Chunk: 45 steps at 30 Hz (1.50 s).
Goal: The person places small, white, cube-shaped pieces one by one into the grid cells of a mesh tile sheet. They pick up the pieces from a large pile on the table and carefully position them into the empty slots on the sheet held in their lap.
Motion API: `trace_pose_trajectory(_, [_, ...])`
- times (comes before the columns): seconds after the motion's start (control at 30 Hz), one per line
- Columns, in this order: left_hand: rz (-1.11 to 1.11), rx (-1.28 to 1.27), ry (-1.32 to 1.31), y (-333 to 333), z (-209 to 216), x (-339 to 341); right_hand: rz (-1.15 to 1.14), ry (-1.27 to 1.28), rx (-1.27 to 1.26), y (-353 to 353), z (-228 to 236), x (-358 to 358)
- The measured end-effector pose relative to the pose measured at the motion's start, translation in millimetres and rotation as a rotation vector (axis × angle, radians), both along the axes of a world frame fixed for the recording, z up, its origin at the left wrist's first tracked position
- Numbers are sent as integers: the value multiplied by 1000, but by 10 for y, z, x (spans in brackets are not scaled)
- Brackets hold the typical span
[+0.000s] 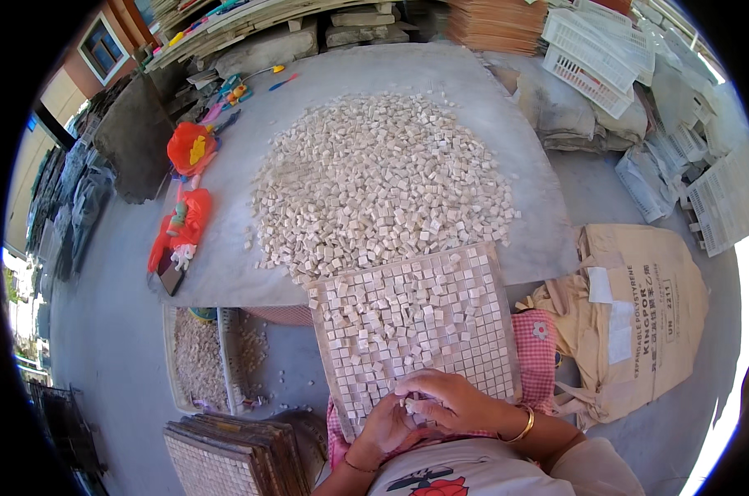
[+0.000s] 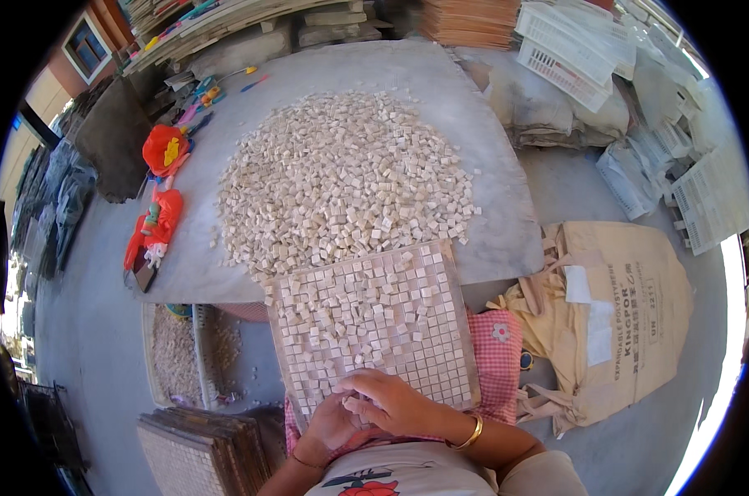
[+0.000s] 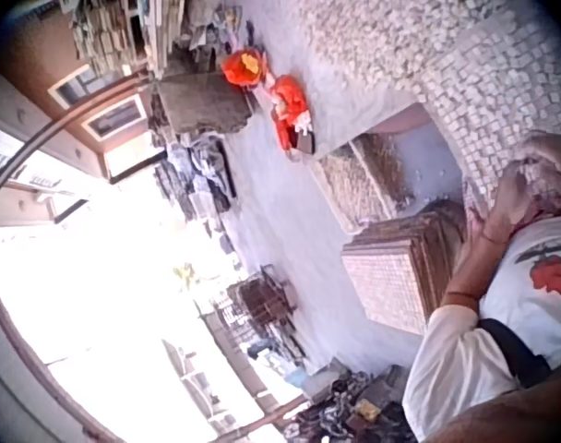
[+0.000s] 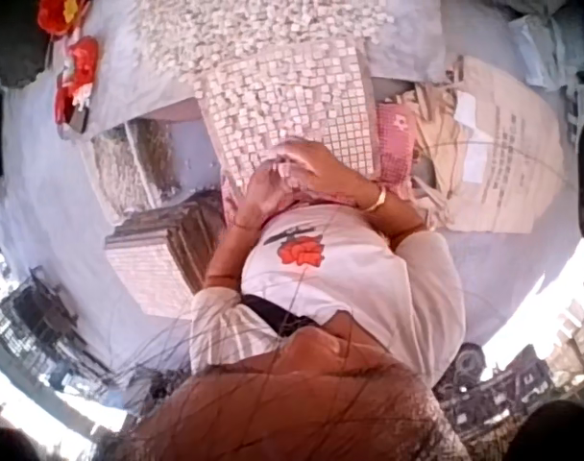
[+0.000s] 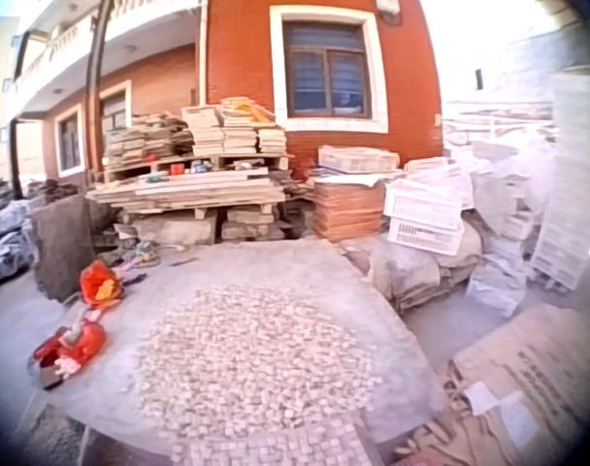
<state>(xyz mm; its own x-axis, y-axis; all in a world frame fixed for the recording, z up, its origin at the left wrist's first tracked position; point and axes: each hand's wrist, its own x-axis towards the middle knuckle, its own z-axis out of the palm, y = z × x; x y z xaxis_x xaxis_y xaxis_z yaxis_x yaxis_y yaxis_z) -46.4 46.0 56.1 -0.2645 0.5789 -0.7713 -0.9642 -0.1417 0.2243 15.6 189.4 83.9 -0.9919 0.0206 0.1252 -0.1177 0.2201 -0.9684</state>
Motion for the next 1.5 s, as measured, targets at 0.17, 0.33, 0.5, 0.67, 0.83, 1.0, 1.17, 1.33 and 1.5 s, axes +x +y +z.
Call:
trace_pose_trajectory(0.17, [-200,41,238,-564,-429,50,-237,34,440,314,-387,12])
trace_pose_trajectory(0.33, [-425,-407,1151,-533,-283,64,-10,85,582,42,-649,60])
trace_pose_trajectory(0.5, [-440,-577,1504,-467,-333,-120,-87,136,740,-22,-661,-33])
trace_pose_trajectory(0.67, [-443,-662,1508,-812,-166,-336,-263,68,791,102,-605,49])
trace_pose_trajectory(0.83, [-568,-691,1481,-1206,-277,-115,-154,178,815,-101,-694,-5])
trace_pose_trajectory(1.0, [-581,-826,1596,-1387,-497,112,-129,98,857,-167,-716,-85])
trace_pose_trajectory(1.17, [-727,-914,1673,-1257,-385,240,-90,29,806,-123,-663,-123])
trace_pose_trajectory(1.33, [-823,-886,1675,-1273,-424,321,-162,-47,767,-137,-677,-119])
trace_pose_trajectory(1.5, [-450,-469,1132,-1334,-340,238,-148,-109,485,-113,-486,-66])
